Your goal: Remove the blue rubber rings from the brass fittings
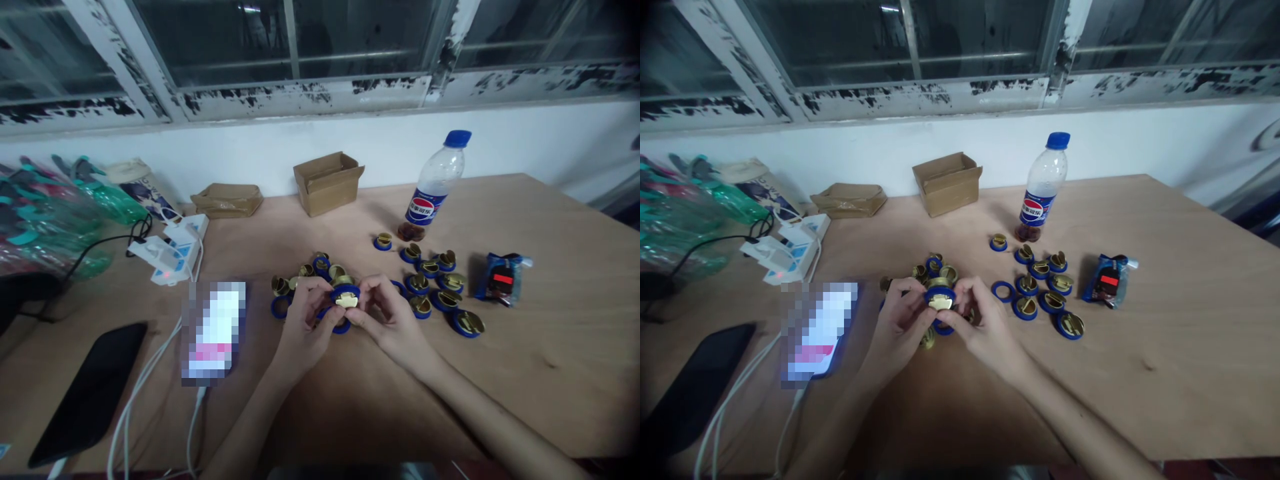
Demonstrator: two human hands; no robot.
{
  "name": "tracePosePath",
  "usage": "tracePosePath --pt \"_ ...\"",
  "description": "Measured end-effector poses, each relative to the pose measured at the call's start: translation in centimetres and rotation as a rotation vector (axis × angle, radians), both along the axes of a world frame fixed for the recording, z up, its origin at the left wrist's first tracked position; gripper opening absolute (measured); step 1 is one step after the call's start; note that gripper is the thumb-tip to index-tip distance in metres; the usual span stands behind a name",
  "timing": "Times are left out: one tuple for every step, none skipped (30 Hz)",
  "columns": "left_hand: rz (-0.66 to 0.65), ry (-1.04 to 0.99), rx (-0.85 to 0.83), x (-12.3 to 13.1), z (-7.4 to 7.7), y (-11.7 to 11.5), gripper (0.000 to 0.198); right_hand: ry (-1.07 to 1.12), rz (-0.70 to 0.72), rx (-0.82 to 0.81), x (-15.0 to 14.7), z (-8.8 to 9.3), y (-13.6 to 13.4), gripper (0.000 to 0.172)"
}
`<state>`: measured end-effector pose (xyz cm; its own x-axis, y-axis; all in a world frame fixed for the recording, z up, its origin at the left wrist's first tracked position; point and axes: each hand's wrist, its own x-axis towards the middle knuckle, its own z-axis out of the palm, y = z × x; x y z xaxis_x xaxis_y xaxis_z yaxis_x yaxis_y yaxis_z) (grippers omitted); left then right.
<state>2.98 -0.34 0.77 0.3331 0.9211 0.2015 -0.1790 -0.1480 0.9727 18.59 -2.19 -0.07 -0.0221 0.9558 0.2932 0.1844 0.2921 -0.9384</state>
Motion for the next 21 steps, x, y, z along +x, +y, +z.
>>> tracePosePath --pt "-0.008 -0.001 0.0 0.0 -0.02 0.01 0.023 -0.007 0.003 0.006 0.02 -0.02 0.0 0.022" --pt "-0.016 -0.001 0.0 0.01 -0.04 0.03 0.023 -0.011 0.006 0.014 0.05 -0.03 0.0 0.021" --pt "-0.022 -0.001 -0.002 0.01 -0.07 0.05 0.023 -0.012 0.01 0.02 0.07 -0.04 -0.02 0.021" --pt "-0.025 -0.002 -0.003 0.01 -0.09 0.07 0.023 -0.012 0.016 0.023 0.07 -0.04 -0.04 0.021" --pt "-0.027 -0.001 -0.006 0.01 -0.11 0.07 0.023 -0.01 0.02 0.023 0.07 -0.04 -0.06 0.021" --pt "-0.029 0.001 -0.01 0.01 -0.11 0.07 0.022 -0.006 0.023 0.02 0.05 -0.04 -0.08 0.021" --pt "-0.031 0.003 -0.016 0.02 -0.1 0.06 0.021 -0.003 0.024 0.015 0.03 -0.04 -0.1 0.021" --pt "-0.032 0.006 -0.022 0.02 -0.07 0.03 0.021 -0.001 0.026 0.01 0.0 -0.04 -0.11 0.02" --pt "-0.033 0.006 -0.026 0.02 -0.02 0.0 0.02 0.001 0.028 0.006 -0.03 -0.03 -0.12 0.02" --pt "-0.033 0.005 -0.029 0.02 0.05 -0.03 0.02 0.004 0.03 0.008 -0.04 -0.01 -0.13 0.02" --pt "-0.029 0.006 -0.031 0.02 0.12 -0.06 0.02 0.007 0.035 0.012 -0.03 0.01 -0.14 0.02" --pt "-0.019 0.01 -0.03 0.02 0.18 -0.09 0.021 0.006 0.041 0.018 0.0 0.05 -0.16 0.019" --pt "-0.004 0.019 -0.027 0.01 0.23 -0.11 0.021 0.0 0.046 0.024 0.05 0.1 -0.18 0.018" --pt "0.013 0.034 -0.021 0.0 0.27 -0.12 0.021 -0.013 0.047 0.031 0.12 0.16 -0.2 0.015" --pt "0.031 0.055 -0.015 0.0 0.29 -0.14 0.02 -0.033 0.045 0.04 0.21 0.22 -0.22 0.012" --pt "0.047 0.075 -0.008 0.0 0.29 -0.15 0.019 -0.06 0.04 0.052 0.29 0.29 -0.23 0.01" --pt "0.058 0.092 -0.002 0.01 0.27 -0.16 0.018 -0.092 0.031 0.068 0.37 0.35 -0.24 0.009" --pt "0.065 0.104 -0.002 0.04 0.23 -0.18 0.017 -0.126 0.019 0.089 0.43 0.4 -0.25 0.009" --pt "0.069 0.111 -0.007 0.08 0.18 -0.21 0.017 -0.161 0.009 0.114 0.48 0.45 -0.26 0.009" --pt "0.074 0.113 -0.015 0.14 0.11 -0.25 0.017 -0.197 0.0 0.142 0.5 0.5 -0.28 0.009" --pt "0.079 0.112 -0.023 0.21 0.03 -0.29 0.018 -0.235 -0.01 0.17 0.5 0.53 -0.31 0.009"
